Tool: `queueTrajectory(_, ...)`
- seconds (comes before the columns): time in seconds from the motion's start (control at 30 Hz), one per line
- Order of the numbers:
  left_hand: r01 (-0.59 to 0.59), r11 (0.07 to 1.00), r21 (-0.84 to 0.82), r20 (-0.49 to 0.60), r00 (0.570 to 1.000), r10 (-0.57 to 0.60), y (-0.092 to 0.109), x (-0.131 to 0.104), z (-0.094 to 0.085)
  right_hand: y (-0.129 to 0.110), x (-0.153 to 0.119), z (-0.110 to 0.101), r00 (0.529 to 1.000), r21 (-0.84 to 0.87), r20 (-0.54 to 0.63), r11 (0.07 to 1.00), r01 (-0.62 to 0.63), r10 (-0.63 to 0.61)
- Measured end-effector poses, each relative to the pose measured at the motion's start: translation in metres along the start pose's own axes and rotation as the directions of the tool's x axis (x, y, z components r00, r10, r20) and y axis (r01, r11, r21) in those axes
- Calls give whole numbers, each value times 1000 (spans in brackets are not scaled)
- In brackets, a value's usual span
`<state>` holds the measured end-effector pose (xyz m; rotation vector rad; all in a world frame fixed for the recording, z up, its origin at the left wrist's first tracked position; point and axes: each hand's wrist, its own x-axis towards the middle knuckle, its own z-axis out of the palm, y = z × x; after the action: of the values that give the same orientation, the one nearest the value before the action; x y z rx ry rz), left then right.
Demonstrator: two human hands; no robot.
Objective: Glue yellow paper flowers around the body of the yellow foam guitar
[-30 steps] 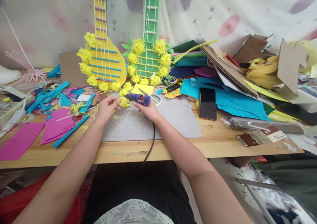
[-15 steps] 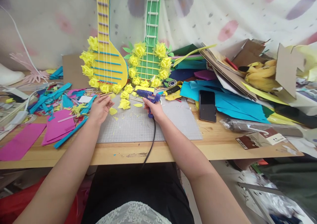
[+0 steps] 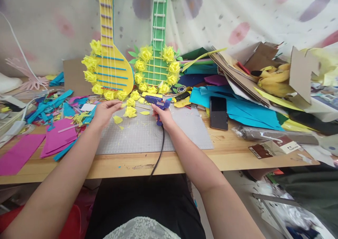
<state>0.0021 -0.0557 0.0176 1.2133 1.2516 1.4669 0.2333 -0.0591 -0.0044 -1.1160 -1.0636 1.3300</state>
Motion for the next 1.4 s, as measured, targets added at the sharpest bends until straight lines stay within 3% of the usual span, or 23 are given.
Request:
queueTrajectory(0.1,40,987,152,86,995,-54,13,9,-1,0,0,-1,1000,-3,0,1000,7,-7)
queueTrajectory(0.23,61,969,238,86,993,-83,15,20,3,1,1,-1,1000,-22,-3,1000,11,-11)
queueTrajectory(0.43,157,959,238,-69,987,-144,2,18,14,1,1,-1,1000,-34,2,999,2,-2)
queueTrajectory(0.7,170,927,335,-118,984,-137,-13,18,13,2,1,-1,1000,-49,8,999,21,-20)
queueTrajectory(0.83,127,868,481,-100,991,-90,-18,21,7,2,0,0,999,-43,14,998,37,-36)
queueTrajectory(1.03,48,707,705,-41,999,-27,-8,15,12,0,-1,0,999,-67,23,997,38,-36)
queueTrajectory(1.23,72,670,738,-56,997,-45,-10,20,11,0,-1,0,999,-66,28,997,39,-38)
queueTrajectory(1.4,121,740,662,-113,992,-60,-14,33,8,2,1,-1,999,-72,26,996,45,-44)
